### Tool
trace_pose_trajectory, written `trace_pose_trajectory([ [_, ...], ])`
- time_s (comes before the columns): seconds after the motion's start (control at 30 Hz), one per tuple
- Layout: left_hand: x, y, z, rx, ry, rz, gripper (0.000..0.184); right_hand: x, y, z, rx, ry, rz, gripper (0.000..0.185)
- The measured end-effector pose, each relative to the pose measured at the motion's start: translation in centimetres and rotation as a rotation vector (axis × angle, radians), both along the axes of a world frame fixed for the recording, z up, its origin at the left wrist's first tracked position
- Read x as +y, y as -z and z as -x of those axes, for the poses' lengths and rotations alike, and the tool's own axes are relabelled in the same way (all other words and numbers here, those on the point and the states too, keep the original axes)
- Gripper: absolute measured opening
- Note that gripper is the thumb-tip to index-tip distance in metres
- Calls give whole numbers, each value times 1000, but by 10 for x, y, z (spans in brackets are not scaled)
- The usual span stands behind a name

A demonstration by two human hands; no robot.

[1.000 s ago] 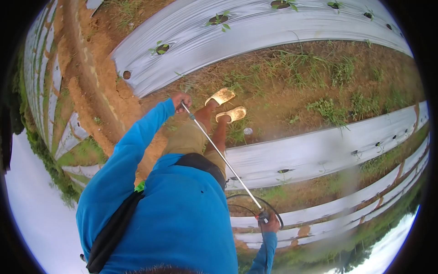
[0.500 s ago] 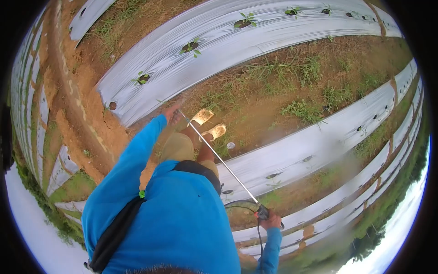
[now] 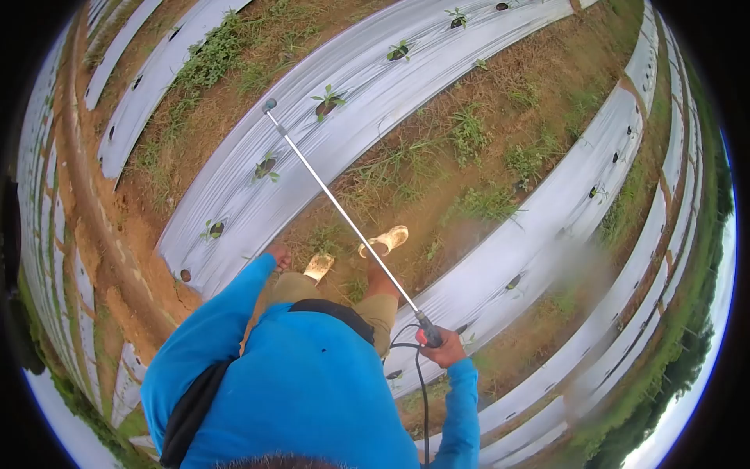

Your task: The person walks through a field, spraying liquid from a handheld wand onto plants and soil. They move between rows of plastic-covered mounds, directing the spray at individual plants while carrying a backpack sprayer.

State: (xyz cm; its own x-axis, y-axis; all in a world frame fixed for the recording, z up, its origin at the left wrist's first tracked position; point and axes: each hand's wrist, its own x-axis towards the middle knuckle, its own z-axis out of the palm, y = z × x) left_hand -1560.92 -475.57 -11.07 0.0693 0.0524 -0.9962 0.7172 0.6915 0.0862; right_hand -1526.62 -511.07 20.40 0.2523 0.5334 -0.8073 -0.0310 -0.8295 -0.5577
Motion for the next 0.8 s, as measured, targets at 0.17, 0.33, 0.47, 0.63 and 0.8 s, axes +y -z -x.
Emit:
trace_pose_trajectory([
  [0.17,25,-34,-136,110,41,-213,16,-29,59,-100,180,34,-5,32],
  [0.33,52,-65,-293,28,86,-152,19,-14,45,-200,8,159,-103,34],
  [0.47,51,-104,-438,-169,278,-295,26,20,42,-290,-144,190,-51,35],
  [0.63,63,-69,-588,-232,309,-259,26,60,54,-441,-225,159,-18,36],
  [0.8,81,-15,-717,-43,367,-159,17,51,70,-603,-237,87,-35,38],
])
